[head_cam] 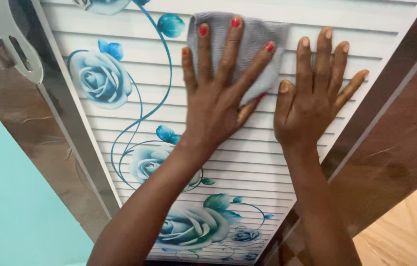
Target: The person cleans a door by wiping its decorated panel and frame with a cloth.
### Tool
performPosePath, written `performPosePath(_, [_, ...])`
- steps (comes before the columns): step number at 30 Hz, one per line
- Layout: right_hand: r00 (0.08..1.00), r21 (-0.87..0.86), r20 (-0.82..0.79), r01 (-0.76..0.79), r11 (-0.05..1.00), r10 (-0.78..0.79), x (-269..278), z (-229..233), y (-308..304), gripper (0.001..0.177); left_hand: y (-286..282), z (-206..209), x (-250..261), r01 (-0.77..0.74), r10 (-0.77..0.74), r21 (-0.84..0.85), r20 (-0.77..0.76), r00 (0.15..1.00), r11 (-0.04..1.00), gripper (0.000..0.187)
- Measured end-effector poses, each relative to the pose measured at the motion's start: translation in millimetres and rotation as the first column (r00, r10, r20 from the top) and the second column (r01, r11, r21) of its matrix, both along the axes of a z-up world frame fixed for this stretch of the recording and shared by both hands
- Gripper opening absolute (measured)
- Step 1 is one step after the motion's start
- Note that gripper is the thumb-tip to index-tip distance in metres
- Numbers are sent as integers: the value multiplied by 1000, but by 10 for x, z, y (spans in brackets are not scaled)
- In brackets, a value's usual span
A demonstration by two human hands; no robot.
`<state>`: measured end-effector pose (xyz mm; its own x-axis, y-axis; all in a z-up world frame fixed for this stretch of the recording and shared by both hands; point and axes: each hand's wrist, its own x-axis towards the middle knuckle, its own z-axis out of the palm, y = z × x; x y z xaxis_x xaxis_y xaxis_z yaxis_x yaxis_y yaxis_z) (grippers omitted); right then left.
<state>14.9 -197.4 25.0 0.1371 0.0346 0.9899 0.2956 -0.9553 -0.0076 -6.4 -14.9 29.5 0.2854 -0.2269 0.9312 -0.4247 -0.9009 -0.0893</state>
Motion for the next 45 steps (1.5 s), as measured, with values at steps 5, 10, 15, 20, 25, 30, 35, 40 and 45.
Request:
performPosePath(5, [1000, 1, -1, 8, 1000, -8, 26, 3, -8, 53, 906, -253, 40, -183, 185, -33, 124, 975, 983, 77])
performPosePath(10, [1000, -2, -5, 17, 1000, -17, 33, -1, 15, 55, 1868, -863, -78, -280, 307, -224, 93, 947, 933, 65])
performPosePath(15, [999, 0, -4, 53, 999, -53, 8, -15, 71, 61, 1525, -2045, -192, -239, 296, -508, 34, 955, 827, 66])
performPosePath(20, [998, -9, -7, 61, 998, -61, 19, -30, 57, 62, 265, -2504, -80, -147, 176, -446, 23, 984, 883, 78])
performPosePath(25, [999, -4, 9, 54, 999, -54, 51, -35, 24, 59, -547, -2097, -112, -78, 78, -89, -6, 997, 993, 67])
performPosePath(30, [1000, -7, 10, 9, 1000, -9, 38, -18, 6, 55, 49, -1640, 14, -161, 160, 24, 54, 986, 987, 56])
performPosePath(35, [1000, -6, -3, 17, 1000, -17, 44, -26, 5, 55, 1249, -1725, -49, -164, 167, -124, 14, 986, 979, 49])
performPosePath(40, [1000, -10, -1, 14, 1000, -14, 33, -28, 23, 54, 2149, -2264, -225, -224, 255, -303, 67, 965, 926, 56])
performPosePath(45, [999, -33, -2, 32, 999, -32, 14, -17, 32, 56, 2419, -3285, -354, -276, 314, -513, -12, 949, 813, 57])
